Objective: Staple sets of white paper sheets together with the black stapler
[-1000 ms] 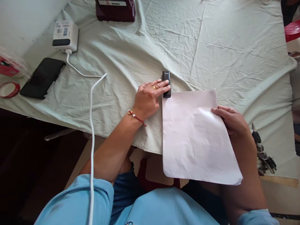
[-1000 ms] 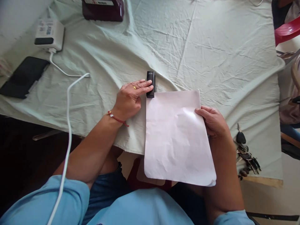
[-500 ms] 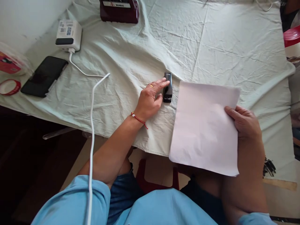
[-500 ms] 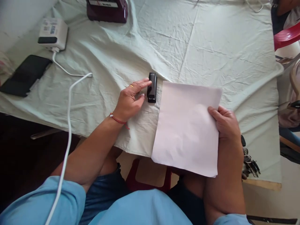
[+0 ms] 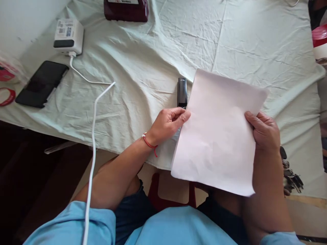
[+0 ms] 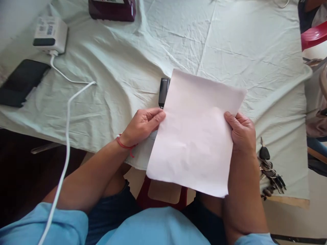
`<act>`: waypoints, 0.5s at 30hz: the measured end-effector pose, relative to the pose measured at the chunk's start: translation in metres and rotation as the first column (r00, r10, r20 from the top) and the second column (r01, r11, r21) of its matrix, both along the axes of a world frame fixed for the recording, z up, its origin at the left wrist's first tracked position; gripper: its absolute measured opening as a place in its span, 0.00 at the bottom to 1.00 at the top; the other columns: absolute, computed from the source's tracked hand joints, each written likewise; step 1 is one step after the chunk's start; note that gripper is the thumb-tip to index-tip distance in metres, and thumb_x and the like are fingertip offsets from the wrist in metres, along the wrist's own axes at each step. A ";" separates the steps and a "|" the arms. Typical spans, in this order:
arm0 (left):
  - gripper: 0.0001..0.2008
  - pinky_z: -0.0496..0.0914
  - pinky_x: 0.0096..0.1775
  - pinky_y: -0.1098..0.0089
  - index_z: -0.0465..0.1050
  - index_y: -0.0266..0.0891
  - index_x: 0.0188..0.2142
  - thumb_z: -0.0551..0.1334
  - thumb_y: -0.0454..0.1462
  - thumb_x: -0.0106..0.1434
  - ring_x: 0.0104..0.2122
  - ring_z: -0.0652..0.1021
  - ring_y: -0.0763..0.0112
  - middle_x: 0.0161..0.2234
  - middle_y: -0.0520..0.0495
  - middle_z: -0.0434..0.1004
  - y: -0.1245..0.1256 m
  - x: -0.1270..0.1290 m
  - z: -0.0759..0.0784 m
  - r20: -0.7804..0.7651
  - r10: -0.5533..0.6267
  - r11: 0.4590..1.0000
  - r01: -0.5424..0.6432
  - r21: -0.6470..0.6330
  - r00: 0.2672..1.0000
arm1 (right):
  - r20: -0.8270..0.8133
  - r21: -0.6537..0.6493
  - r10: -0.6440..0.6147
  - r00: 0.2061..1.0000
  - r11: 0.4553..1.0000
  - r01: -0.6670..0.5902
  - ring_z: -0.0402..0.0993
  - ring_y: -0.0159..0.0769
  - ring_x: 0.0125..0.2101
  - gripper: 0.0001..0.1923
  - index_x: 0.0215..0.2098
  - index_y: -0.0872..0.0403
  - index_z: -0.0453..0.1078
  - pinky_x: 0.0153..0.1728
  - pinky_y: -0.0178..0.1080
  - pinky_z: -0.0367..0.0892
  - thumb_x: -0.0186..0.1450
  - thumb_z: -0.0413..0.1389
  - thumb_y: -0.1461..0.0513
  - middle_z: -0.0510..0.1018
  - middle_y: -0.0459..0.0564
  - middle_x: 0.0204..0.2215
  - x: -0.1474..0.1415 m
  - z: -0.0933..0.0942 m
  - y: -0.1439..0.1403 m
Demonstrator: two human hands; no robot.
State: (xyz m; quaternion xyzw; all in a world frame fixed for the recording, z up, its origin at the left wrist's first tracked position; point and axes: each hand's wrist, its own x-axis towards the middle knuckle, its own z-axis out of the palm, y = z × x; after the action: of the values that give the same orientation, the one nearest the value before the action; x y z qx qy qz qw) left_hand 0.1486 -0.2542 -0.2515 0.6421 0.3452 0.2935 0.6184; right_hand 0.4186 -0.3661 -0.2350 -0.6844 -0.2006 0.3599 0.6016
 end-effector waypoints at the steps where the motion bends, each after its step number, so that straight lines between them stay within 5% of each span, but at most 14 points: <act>1: 0.24 0.57 0.26 0.69 0.71 0.40 0.25 0.68 0.55 0.67 0.24 0.64 0.73 0.23 0.52 0.65 0.000 -0.001 -0.002 -0.006 -0.036 0.999 0.036 -0.016 0.999 | -0.005 0.009 0.006 1.000 1.000 -0.006 0.85 0.45 0.43 0.16 0.39 0.53 0.82 0.44 0.42 0.81 0.55 0.73 0.57 0.87 0.52 0.38 -0.001 0.000 0.000; 4: 0.19 0.58 0.27 0.70 0.70 0.39 0.26 0.69 0.48 0.65 0.26 0.65 0.73 0.25 0.52 0.66 0.001 -0.003 -0.008 -0.007 -0.029 0.997 0.028 -0.066 1.000 | -0.027 0.036 0.041 0.999 0.999 -0.040 0.85 0.44 0.43 0.17 0.41 0.51 0.82 0.44 0.41 0.81 0.56 0.74 0.55 0.87 0.52 0.42 -0.002 -0.004 0.001; 10: 0.27 0.57 0.26 0.71 0.58 0.42 0.22 0.77 0.46 0.55 0.25 0.60 0.74 0.22 0.55 0.60 0.004 -0.004 -0.017 -0.014 0.220 0.970 -0.220 -0.099 0.975 | -0.065 0.015 0.134 0.989 0.991 -0.133 0.84 0.42 0.41 0.21 0.42 0.52 0.82 0.44 0.42 0.81 0.53 0.77 0.56 0.87 0.52 0.42 0.002 -0.016 0.002; 15: 0.15 0.63 0.31 0.69 0.71 0.40 0.27 0.70 0.46 0.63 0.27 0.66 0.73 0.26 0.53 0.68 0.007 -0.001 -0.018 0.019 0.266 0.964 -0.266 -0.028 0.964 | -0.011 0.020 0.135 0.991 0.991 -0.134 0.84 0.42 0.42 0.19 0.39 0.48 0.81 0.48 0.46 0.82 0.52 0.78 0.55 0.87 0.47 0.41 0.004 -0.021 0.002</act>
State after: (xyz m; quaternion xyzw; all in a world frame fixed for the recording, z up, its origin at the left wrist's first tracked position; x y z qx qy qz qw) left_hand 0.1471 -0.2475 -0.2699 0.5788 0.4251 0.3766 0.5852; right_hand 0.4229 -0.3645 -0.2562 -0.6612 -0.2461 0.4018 0.5838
